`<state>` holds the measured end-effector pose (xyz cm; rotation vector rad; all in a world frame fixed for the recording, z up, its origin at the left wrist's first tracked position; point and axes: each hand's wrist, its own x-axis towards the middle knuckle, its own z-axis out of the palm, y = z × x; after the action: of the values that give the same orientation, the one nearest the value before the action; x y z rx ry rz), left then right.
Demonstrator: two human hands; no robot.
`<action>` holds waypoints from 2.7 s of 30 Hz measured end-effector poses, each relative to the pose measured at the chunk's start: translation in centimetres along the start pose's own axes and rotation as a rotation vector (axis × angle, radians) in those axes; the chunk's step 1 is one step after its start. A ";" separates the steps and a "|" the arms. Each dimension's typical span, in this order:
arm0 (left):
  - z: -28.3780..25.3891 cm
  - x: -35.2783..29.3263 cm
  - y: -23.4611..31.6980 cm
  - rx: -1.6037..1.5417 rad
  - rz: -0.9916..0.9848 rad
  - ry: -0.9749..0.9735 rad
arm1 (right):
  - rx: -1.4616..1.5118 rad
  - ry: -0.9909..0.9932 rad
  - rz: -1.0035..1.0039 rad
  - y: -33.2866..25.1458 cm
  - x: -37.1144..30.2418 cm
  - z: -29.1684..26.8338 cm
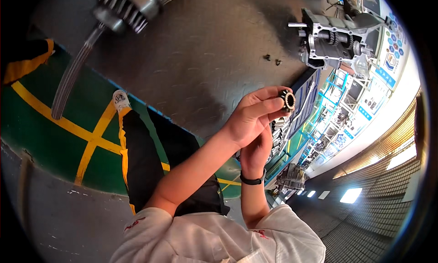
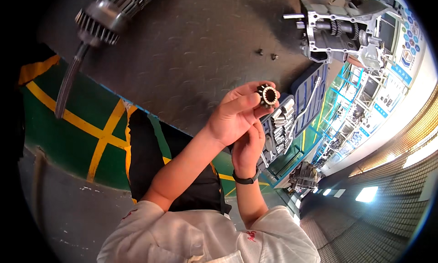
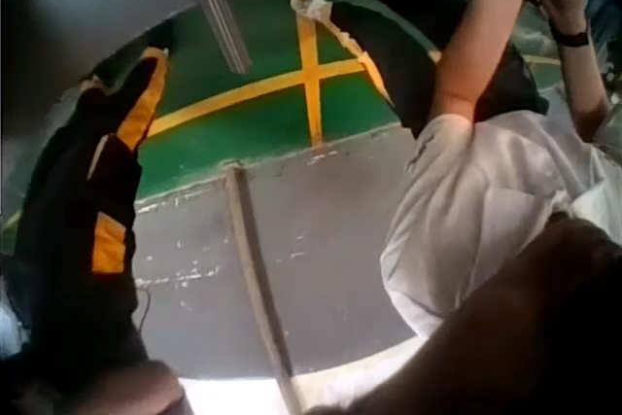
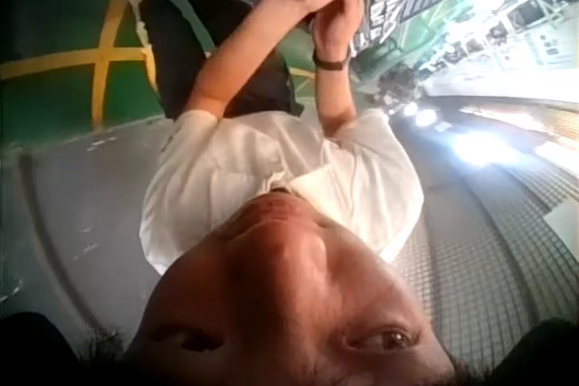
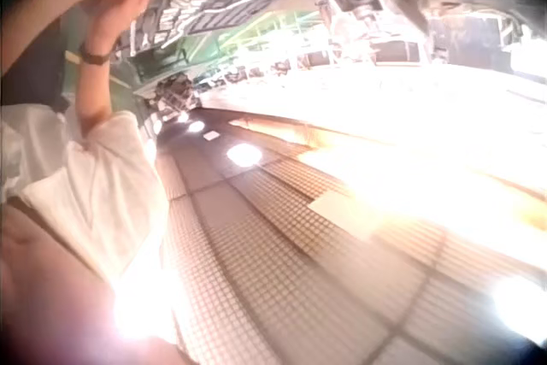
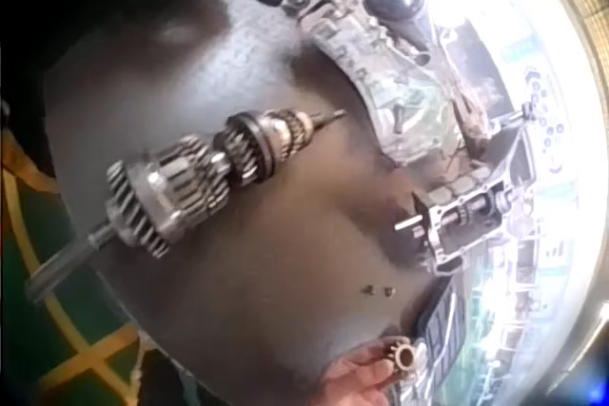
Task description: The person disassembles a transmission gear shaft by sliding gears and synchronizer components off the shaft onto the table, then reassembles the gears, synchronizer rings, and shaft back together by hand.
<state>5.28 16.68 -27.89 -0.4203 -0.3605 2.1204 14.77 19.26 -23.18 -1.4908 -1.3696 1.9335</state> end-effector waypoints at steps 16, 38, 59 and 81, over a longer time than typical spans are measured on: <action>6.6 4.0 1.1 1.172 0.535 0.409 | 0.099 -0.083 0.037 -5.0 -3.9 -2.6; 8.1 28.1 8.4 2.801 0.660 0.014 | 0.263 -0.037 -0.030 -11.3 6.1 -4.4; 4.5 10.6 3.5 2.643 0.436 -0.068 | -0.731 0.037 -0.371 -9.2 17.6 3.5; 17.8 2.1 12.1 2.671 0.660 0.486 | 0.035 -0.133 -0.039 -8.8 15.6 18.5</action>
<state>-12.36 10.22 -17.21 0.6632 2.7262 1.0978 -9.99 26.14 -24.68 -1.3311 -1.4014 2.0534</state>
